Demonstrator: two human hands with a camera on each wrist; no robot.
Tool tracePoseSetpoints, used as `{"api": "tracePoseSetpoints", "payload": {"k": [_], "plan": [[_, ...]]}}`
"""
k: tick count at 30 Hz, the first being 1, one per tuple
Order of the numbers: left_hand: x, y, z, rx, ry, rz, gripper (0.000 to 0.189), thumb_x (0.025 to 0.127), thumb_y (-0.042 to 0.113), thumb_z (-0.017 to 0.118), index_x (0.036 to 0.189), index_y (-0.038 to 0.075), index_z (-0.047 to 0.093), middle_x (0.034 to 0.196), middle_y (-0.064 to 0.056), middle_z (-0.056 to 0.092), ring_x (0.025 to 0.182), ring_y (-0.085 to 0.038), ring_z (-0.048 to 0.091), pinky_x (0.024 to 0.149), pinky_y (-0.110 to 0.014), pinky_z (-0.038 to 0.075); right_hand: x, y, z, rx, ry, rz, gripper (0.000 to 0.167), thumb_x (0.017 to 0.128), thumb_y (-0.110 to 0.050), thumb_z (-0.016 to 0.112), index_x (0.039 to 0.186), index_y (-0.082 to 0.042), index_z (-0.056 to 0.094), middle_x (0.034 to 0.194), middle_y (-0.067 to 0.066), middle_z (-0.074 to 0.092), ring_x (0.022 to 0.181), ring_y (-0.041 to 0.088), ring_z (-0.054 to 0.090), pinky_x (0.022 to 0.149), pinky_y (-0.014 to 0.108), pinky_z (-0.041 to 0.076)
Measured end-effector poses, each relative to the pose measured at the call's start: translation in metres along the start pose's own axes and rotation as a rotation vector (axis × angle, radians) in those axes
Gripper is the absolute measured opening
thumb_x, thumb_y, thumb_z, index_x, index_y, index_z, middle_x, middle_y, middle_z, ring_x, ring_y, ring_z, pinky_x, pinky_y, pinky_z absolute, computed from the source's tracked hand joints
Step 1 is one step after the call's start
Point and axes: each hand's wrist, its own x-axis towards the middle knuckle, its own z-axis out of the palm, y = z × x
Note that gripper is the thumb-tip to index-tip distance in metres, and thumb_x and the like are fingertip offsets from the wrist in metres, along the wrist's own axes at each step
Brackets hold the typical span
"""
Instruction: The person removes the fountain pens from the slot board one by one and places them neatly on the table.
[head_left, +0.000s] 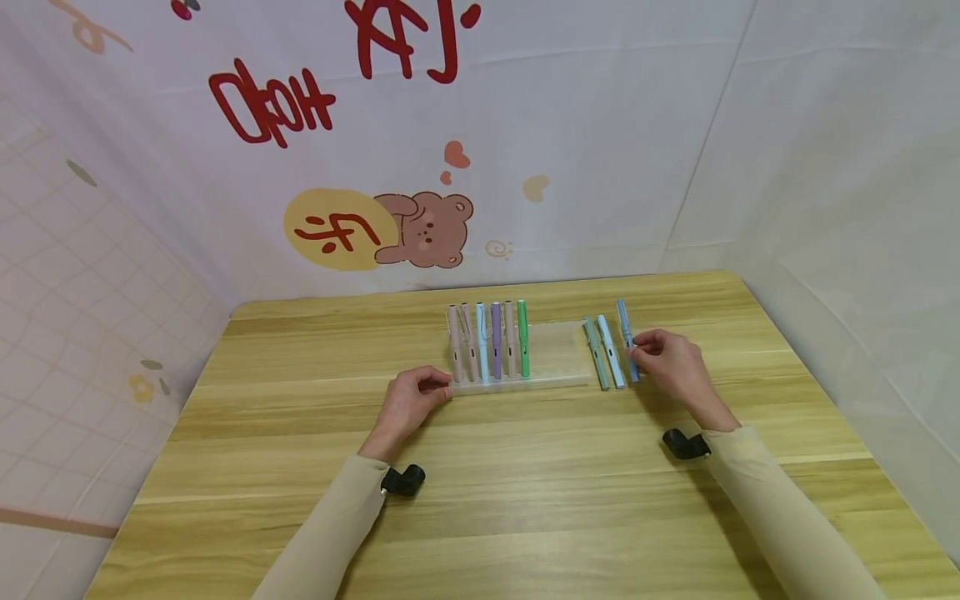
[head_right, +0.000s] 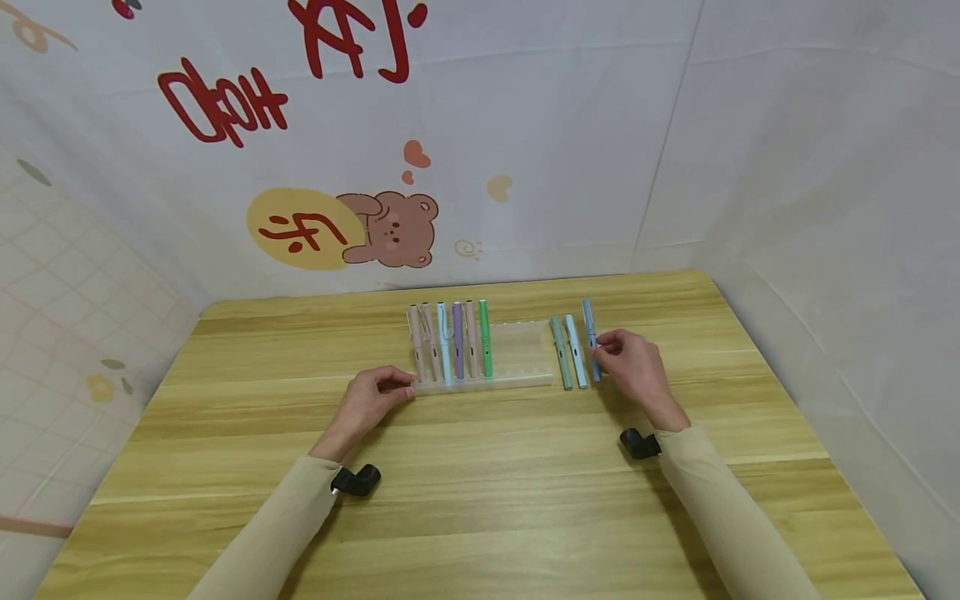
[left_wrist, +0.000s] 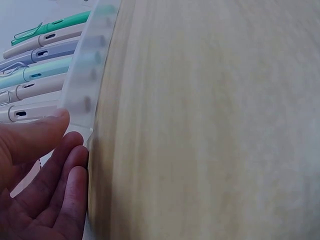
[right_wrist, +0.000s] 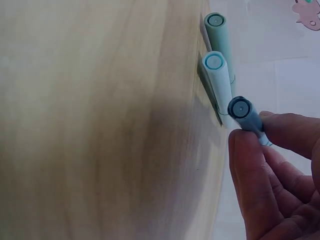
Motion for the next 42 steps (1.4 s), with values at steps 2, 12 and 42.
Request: {"api": "tracePoseSetpoints", "payload": {"k": [2, 12, 42], "plan": [[0.0, 0.0, 0.0, 0.001, 0.0, -0.001, 0.012, 0.093, 0.004, 0.076, 0.105, 0.004, 0.078, 0.101, -0.006, 0.075, 0.096, -0.024, 0.07, 0.09, -0.044, 0.055, 0.001, 0.001, 0.0, -0.017, -0.01, 0.0, 0.034, 0.1, -0.023, 0.07, 0.119, 0.006, 0.068, 0.104, 0.02, 0.074, 0.083, 0.025, 0.074, 0.063, 0.024, 0.053], [0.0, -0.001, 0.0, 0.004, 0.002, -0.006, 0.012, 0.093, 0.004, 0.076, 0.105, 0.004, 0.078, 0.101, -0.006, 0.076, 0.095, -0.023, 0.07, 0.089, -0.043, 0.055, 0.007, 0.007, 0.002, -0.076, -0.071, 0.02, 0.032, 0.1, -0.023, 0.07, 0.116, 0.006, 0.069, 0.102, 0.019, 0.075, 0.083, 0.024, 0.072, 0.068, 0.032, 0.052], [0.0, -0.003, -0.001, -0.007, 0.0, 0.0, 0.011, 0.092, 0.005, 0.077, 0.103, 0.005, 0.078, 0.101, -0.005, 0.076, 0.095, -0.023, 0.071, 0.089, -0.044, 0.055, 0.01, 0.006, 0.004, -0.095, -0.128, 0.04, 0.035, 0.099, -0.027, 0.07, 0.114, 0.005, 0.067, 0.098, 0.015, 0.074, 0.072, 0.015, 0.066, 0.07, 0.033, 0.051]]}}
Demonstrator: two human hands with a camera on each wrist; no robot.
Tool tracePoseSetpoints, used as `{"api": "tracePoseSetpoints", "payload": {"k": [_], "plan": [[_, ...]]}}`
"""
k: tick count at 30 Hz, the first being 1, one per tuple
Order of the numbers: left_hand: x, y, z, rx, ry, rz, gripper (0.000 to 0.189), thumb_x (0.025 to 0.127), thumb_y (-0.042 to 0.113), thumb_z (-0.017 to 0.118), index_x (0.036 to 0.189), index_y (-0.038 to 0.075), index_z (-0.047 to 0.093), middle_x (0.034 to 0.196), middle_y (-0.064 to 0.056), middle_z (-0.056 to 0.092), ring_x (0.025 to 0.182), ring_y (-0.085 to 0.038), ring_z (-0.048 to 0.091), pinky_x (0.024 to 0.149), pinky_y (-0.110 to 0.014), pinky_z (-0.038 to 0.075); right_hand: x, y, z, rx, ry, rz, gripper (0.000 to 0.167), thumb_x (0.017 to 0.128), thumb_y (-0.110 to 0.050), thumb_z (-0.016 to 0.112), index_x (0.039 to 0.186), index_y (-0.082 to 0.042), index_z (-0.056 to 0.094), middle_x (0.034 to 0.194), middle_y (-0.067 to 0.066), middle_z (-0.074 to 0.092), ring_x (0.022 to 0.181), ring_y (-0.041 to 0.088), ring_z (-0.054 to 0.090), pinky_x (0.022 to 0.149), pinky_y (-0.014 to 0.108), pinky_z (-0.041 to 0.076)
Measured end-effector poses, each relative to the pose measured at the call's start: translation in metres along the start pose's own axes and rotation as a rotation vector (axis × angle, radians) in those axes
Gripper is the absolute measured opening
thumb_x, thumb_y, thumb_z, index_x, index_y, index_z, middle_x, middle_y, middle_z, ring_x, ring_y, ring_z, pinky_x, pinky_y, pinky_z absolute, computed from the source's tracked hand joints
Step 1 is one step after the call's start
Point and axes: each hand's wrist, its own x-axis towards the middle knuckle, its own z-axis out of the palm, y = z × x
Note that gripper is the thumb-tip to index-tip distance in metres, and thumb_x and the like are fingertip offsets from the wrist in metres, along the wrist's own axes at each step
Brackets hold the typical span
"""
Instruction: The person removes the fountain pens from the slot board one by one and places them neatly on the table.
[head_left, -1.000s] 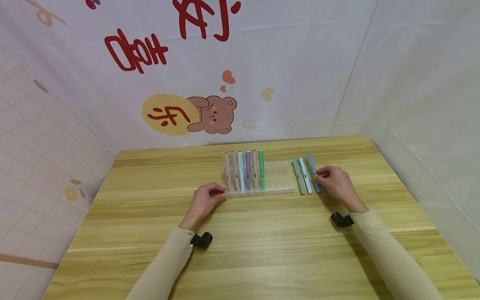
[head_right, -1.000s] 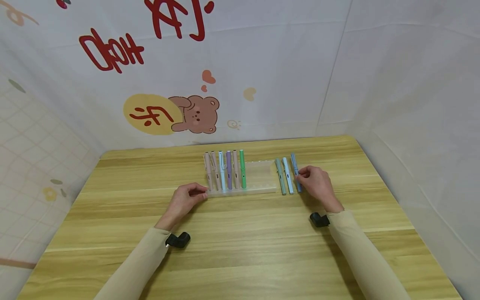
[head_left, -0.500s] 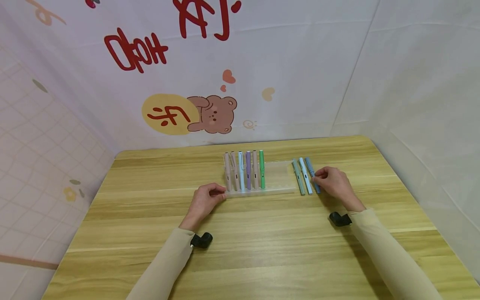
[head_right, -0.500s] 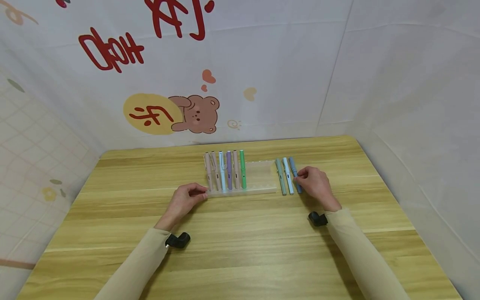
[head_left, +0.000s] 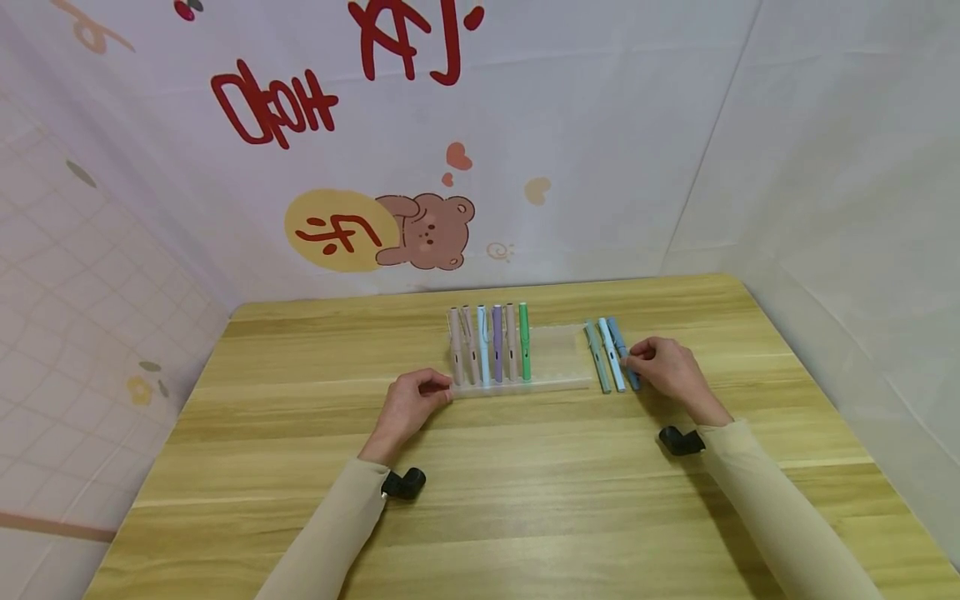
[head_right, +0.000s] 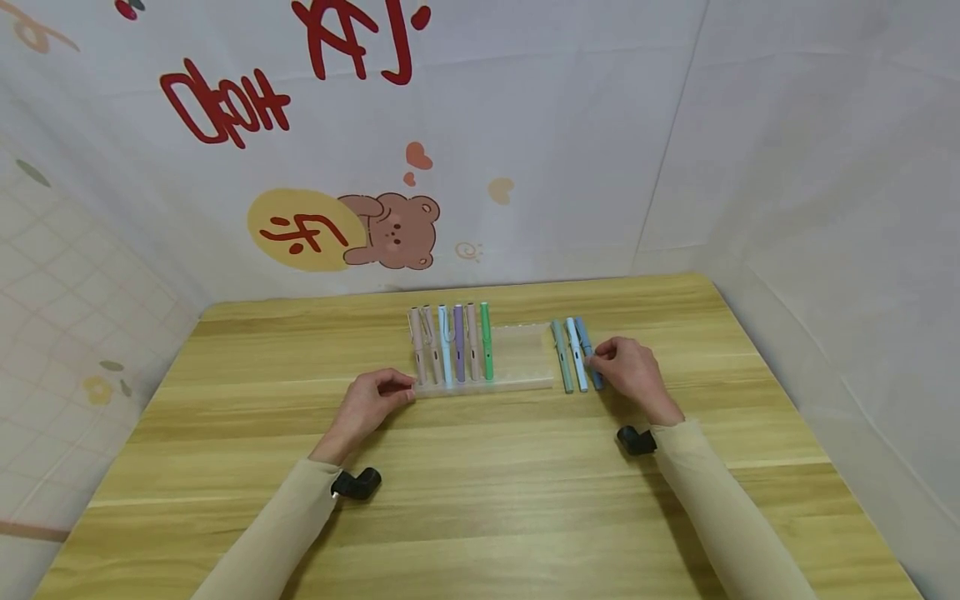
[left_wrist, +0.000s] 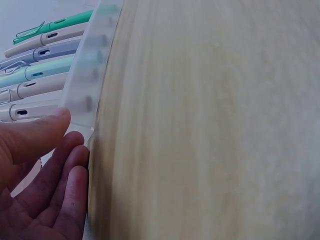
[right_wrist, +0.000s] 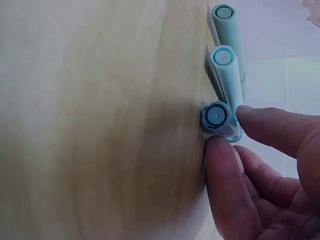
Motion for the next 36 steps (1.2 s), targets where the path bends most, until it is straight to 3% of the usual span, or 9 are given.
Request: {"api": "tracePoseSetpoints", "payload": {"k": [24, 30, 36], "plan": [[-0.004, -0.004, 0.001, -0.012, 0.006, -0.001, 0.011, 0.093, 0.004, 0.077, 0.104, 0.005, 0.078, 0.1, -0.005, 0.076, 0.097, -0.023, 0.071, 0.091, -0.044, 0.055, -0.002, 0.001, 0.005, 0.055, -0.005, 0.017, 0.033, 0.099, -0.024, 0.071, 0.112, 0.006, 0.069, 0.099, 0.016, 0.074, 0.076, 0.016, 0.072, 0.07, 0.029, 0.054], [-0.003, -0.001, 0.001, -0.018, 0.004, 0.012, 0.012, 0.093, 0.004, 0.076, 0.105, 0.005, 0.078, 0.102, -0.006, 0.076, 0.098, -0.025, 0.071, 0.092, -0.044, 0.055, -0.007, 0.004, -0.002, 0.078, -0.02, 0.033, 0.045, 0.103, -0.036, 0.064, 0.119, 0.006, 0.066, 0.106, 0.018, 0.073, 0.084, 0.02, 0.074, 0.072, 0.03, 0.056], [-0.003, -0.002, 0.001, -0.016, 0.002, 0.016, 0.012, 0.093, 0.005, 0.076, 0.105, 0.006, 0.078, 0.101, -0.005, 0.076, 0.097, -0.024, 0.071, 0.091, -0.044, 0.055, -0.012, 0.004, -0.007, 0.039, 0.007, 0.027, 0.058, 0.105, -0.049, 0.055, 0.127, 0.003, 0.064, 0.101, 0.013, 0.074, 0.089, 0.024, 0.07, 0.078, 0.037, 0.052]]}}
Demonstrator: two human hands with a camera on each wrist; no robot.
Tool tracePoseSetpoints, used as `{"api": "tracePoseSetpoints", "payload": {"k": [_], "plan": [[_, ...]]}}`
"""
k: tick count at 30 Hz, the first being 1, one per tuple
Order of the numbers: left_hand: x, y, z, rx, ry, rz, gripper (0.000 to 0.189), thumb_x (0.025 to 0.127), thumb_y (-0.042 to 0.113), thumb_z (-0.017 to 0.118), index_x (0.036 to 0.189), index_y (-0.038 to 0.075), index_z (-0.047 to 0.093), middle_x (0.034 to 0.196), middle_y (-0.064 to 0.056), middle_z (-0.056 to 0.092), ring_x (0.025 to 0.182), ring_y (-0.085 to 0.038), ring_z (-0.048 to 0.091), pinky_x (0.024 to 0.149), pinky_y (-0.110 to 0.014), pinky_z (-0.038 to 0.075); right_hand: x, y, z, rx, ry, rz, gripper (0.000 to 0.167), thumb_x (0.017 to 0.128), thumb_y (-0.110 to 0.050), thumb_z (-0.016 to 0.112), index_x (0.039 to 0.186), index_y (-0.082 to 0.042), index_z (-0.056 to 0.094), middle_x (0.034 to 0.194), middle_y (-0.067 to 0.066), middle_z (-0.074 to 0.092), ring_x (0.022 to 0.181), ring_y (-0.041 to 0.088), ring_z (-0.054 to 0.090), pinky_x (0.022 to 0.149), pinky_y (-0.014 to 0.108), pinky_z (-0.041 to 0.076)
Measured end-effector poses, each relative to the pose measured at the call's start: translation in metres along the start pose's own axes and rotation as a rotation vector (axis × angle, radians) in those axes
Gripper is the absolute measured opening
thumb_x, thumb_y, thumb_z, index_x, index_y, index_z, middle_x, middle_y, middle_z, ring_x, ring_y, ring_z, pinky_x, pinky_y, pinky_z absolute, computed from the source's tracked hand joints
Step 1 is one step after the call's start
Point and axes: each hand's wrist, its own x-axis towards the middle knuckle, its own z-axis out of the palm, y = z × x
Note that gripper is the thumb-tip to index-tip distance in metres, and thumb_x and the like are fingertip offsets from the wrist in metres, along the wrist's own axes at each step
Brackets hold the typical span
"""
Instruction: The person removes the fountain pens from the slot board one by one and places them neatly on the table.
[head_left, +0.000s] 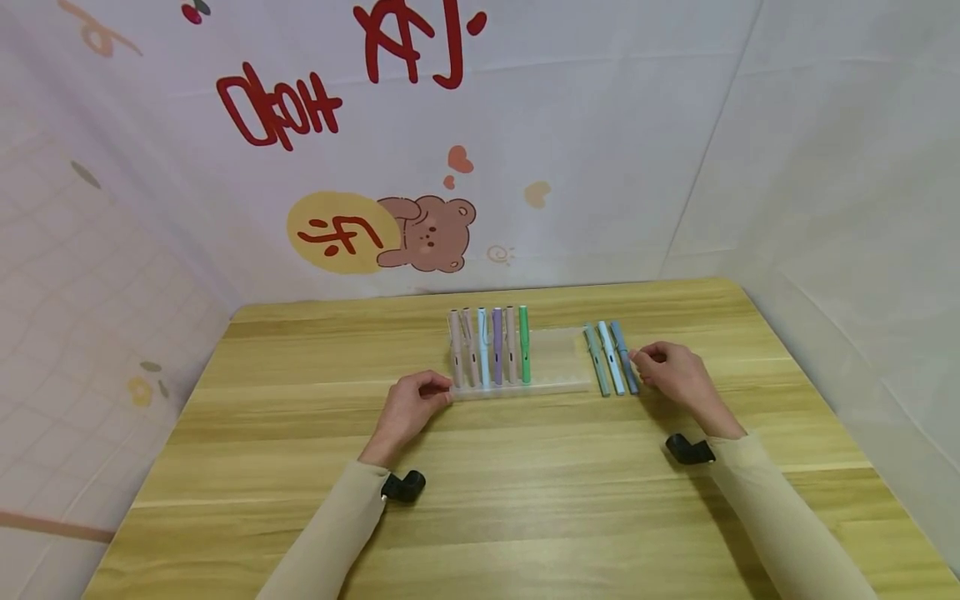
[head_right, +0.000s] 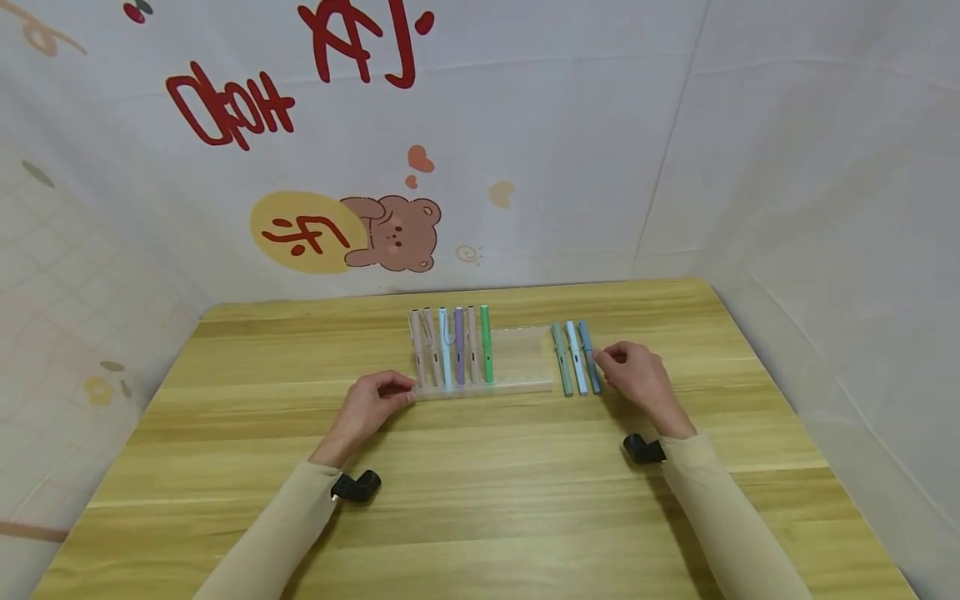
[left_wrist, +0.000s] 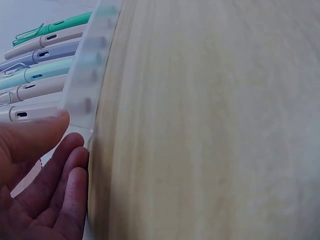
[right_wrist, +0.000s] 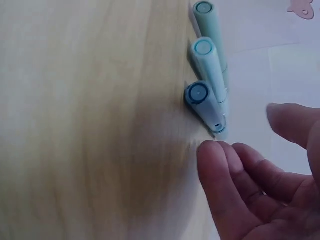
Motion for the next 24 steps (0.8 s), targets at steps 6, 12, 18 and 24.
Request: {"api": "tracePoseSetpoints", "payload": {"k": [6, 12, 18, 24], "plan": [[0.0, -0.001, -0.001, 0.005, 0.0, 0.01, 0.013, 0.094, 0.005, 0.075, 0.106, 0.007, 0.077, 0.101, -0.004, 0.075, 0.095, -0.021, 0.071, 0.089, -0.041, 0.055, -0.008, -0.011, 0.001, 0.043, 0.096, -0.096, 0.054, 0.108, -0.045, 0.052, 0.13, 0.002, 0.065, 0.114, 0.02, 0.073, 0.101, 0.033, 0.072, 0.082, 0.036, 0.053], [0.0, -0.001, -0.002, 0.006, -0.006, 0.014, 0.014, 0.094, 0.004, 0.074, 0.108, 0.006, 0.076, 0.101, -0.005, 0.074, 0.095, -0.02, 0.069, 0.089, -0.041, 0.055, -0.015, -0.029, 0.008, 0.145, 0.125, -0.178, 0.05, 0.108, -0.042, 0.053, 0.131, 0.001, 0.064, 0.117, 0.02, 0.072, 0.107, 0.035, 0.071, 0.079, 0.016, 0.049], [-0.001, -0.002, -0.004, 0.014, -0.011, 0.016, 0.013, 0.094, 0.005, 0.075, 0.107, 0.005, 0.075, 0.101, -0.004, 0.074, 0.095, -0.021, 0.07, 0.09, -0.043, 0.055, -0.022, -0.045, 0.021, 0.233, 0.109, -0.245, 0.046, 0.108, -0.04, 0.055, 0.129, 0.0, 0.066, 0.113, 0.018, 0.074, 0.105, 0.034, 0.071, 0.08, 0.019, 0.052], [0.001, -0.003, -0.004, 0.005, -0.015, 0.007, 0.013, 0.095, 0.006, 0.075, 0.108, 0.005, 0.074, 0.102, -0.006, 0.074, 0.098, -0.023, 0.07, 0.092, -0.044, 0.055, -0.024, -0.063, 0.037, 0.305, 0.062, -0.306, 0.036, 0.108, -0.034, 0.058, 0.127, -0.006, 0.069, 0.12, 0.012, 0.073, 0.107, 0.029, 0.069, 0.08, 0.02, 0.053]]}}
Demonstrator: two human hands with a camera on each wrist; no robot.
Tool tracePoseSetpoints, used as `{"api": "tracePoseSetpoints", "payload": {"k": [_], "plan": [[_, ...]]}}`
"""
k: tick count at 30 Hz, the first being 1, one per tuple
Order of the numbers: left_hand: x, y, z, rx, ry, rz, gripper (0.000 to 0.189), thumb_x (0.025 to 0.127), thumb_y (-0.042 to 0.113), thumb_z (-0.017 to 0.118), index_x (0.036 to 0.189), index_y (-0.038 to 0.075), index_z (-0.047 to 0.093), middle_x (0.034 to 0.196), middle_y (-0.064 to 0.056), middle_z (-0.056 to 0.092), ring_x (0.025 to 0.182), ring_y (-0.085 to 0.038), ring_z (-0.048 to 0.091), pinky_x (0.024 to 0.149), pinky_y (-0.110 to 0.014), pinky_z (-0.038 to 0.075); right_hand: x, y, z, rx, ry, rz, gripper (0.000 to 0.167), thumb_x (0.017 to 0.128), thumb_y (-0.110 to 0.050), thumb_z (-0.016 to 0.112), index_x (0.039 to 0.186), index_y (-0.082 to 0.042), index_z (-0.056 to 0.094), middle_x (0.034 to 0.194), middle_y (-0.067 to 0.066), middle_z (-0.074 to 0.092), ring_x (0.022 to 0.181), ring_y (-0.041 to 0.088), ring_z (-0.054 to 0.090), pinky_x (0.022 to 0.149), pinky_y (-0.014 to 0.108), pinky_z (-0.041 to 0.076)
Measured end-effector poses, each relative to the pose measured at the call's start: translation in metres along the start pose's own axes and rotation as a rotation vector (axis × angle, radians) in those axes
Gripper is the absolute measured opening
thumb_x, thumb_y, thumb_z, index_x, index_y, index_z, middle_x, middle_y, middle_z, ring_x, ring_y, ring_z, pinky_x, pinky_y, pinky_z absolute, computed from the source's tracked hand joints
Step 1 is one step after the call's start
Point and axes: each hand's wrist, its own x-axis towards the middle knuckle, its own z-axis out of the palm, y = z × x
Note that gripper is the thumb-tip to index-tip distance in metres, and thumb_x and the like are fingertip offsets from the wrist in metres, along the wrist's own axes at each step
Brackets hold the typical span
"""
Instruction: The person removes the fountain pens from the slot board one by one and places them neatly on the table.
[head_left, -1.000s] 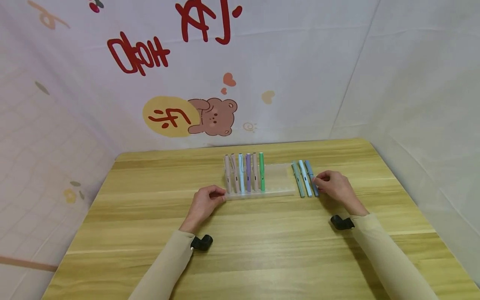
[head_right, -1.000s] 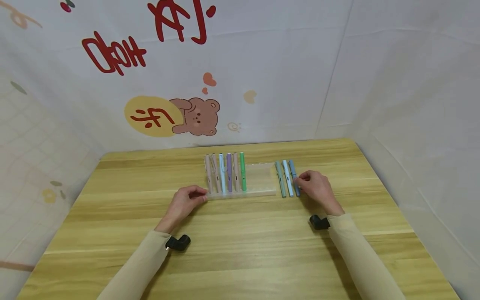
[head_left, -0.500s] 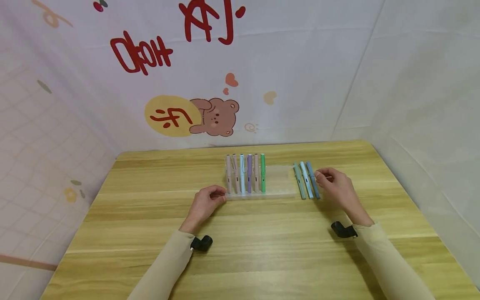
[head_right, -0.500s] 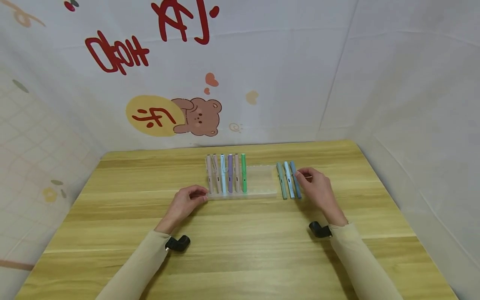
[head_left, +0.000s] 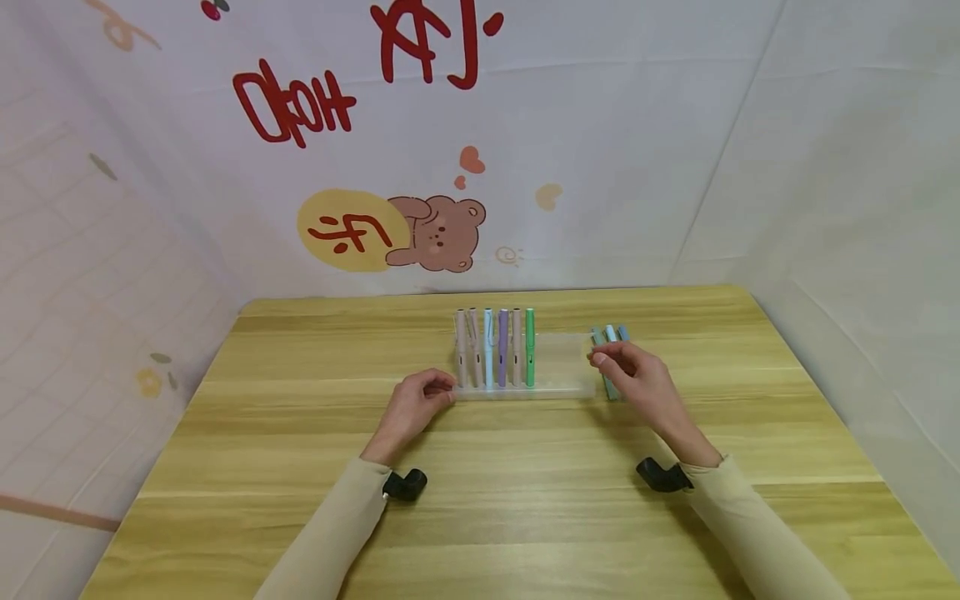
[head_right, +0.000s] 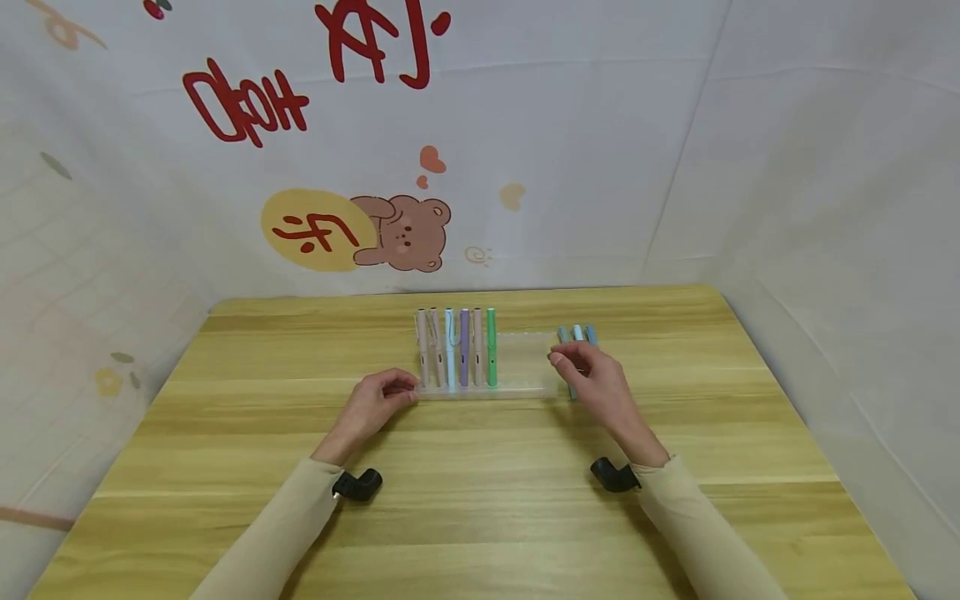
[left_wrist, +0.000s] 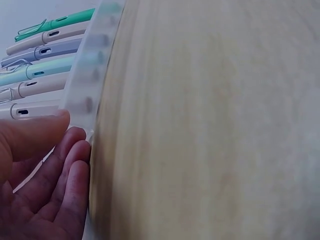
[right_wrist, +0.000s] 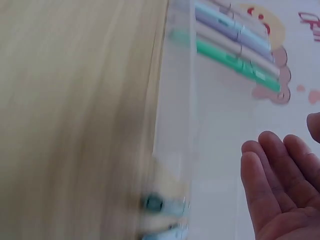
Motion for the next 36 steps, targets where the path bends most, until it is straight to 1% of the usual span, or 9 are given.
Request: {"api": "tracePoseSetpoints", "payload": {"k": [3, 6, 9, 16, 19, 25, 29, 32, 36], "plan": [[0.001, 0.0, 0.0, -0.001, -0.004, -0.002, 0.013, 0.095, 0.006, 0.075, 0.108, 0.005, 0.075, 0.102, -0.006, 0.074, 0.098, -0.023, 0.07, 0.093, -0.044, 0.054, 0.004, -0.007, 0.01, 0.028, -0.019, -0.016, 0.033, 0.108, -0.032, 0.059, 0.127, -0.008, 0.07, 0.123, 0.009, 0.073, 0.109, 0.025, 0.069, 0.084, 0.019, 0.052], [0.003, 0.0, -0.001, 0.003, -0.01, -0.003, 0.014, 0.094, 0.007, 0.075, 0.107, 0.006, 0.075, 0.102, -0.005, 0.074, 0.097, -0.022, 0.069, 0.093, -0.043, 0.054, 0.008, -0.011, 0.019, 0.038, -0.037, -0.031, 0.031, 0.107, -0.03, 0.061, 0.126, -0.008, 0.071, 0.123, 0.009, 0.073, 0.108, 0.021, 0.068, 0.085, 0.019, 0.052], [0.004, -0.001, -0.004, 0.001, -0.021, -0.009, 0.015, 0.093, 0.009, 0.075, 0.107, 0.008, 0.077, 0.103, -0.004, 0.075, 0.098, -0.02, 0.068, 0.092, -0.041, 0.053, 0.013, -0.013, 0.028, 0.039, -0.064, -0.034, 0.031, 0.106, -0.03, 0.062, 0.126, -0.008, 0.07, 0.124, 0.01, 0.072, 0.109, 0.022, 0.069, 0.087, 0.021, 0.053], [0.004, -0.004, -0.011, -0.001, -0.07, -0.012, 0.017, 0.095, 0.012, 0.075, 0.111, 0.009, 0.077, 0.11, -0.003, 0.075, 0.104, -0.02, 0.067, 0.096, -0.043, 0.051, 0.02, -0.012, 0.046, 0.012, -0.118, -0.026, 0.032, 0.105, -0.028, 0.064, 0.126, -0.005, 0.069, 0.125, 0.014, 0.071, 0.111, 0.027, 0.069, 0.095, 0.045, 0.055], [0.003, -0.006, -0.011, -0.016, -0.081, -0.01, 0.018, 0.094, 0.009, 0.075, 0.111, 0.008, 0.078, 0.11, -0.004, 0.075, 0.105, -0.021, 0.068, 0.096, -0.042, 0.052, 0.024, -0.011, 0.053, 0.001, -0.149, -0.02, 0.032, 0.105, -0.024, 0.065, 0.128, -0.002, 0.068, 0.126, 0.017, 0.07, 0.113, 0.03, 0.069, 0.097, 0.049, 0.054], [0.004, -0.008, -0.012, -0.065, -0.121, -0.003, 0.02, 0.094, 0.004, 0.074, 0.114, 0.003, 0.076, 0.11, -0.009, 0.075, 0.103, -0.022, 0.07, 0.092, -0.037, 0.054, 0.031, -0.011, 0.061, -0.035, -0.208, 0.012, 0.038, 0.104, -0.021, 0.064, 0.135, 0.0, 0.062, 0.13, 0.019, 0.068, 0.12, 0.035, 0.065, 0.101, 0.051, 0.052], [0.004, -0.007, -0.013, -0.109, -0.143, -0.021, 0.024, 0.092, 0.003, 0.075, 0.116, 0.001, 0.075, 0.11, -0.011, 0.075, 0.102, -0.022, 0.07, 0.09, -0.034, 0.055, 0.036, -0.013, 0.064, -0.036, -0.227, 0.029, 0.041, 0.105, -0.021, 0.064, 0.139, -0.001, 0.058, 0.131, 0.019, 0.067, 0.121, 0.036, 0.065, 0.1, 0.052, 0.052], [0.003, -0.007, -0.013, -0.125, -0.146, -0.027, 0.024, 0.092, 0.003, 0.076, 0.116, 0.001, 0.075, 0.11, -0.011, 0.075, 0.101, -0.021, 0.069, 0.088, -0.032, 0.055, 0.039, -0.014, 0.066, -0.054, -0.226, 0.037, 0.042, 0.104, -0.022, 0.064, 0.14, -0.001, 0.057, 0.13, 0.018, 0.069, 0.12, 0.035, 0.066, 0.099, 0.051, 0.053], [0.003, -0.007, -0.01, -0.128, -0.13, -0.023, 0.022, 0.091, 0.002, 0.077, 0.114, 0.0, 0.076, 0.109, -0.011, 0.075, 0.099, -0.02, 0.07, 0.086, -0.03, 0.055, 0.04, -0.013, 0.07, -0.07, -0.216, 0.037, 0.042, 0.104, -0.021, 0.064, 0.139, 0.001, 0.058, 0.127, 0.019, 0.07, 0.118, 0.035, 0.067, 0.097, 0.05, 0.054]]}}
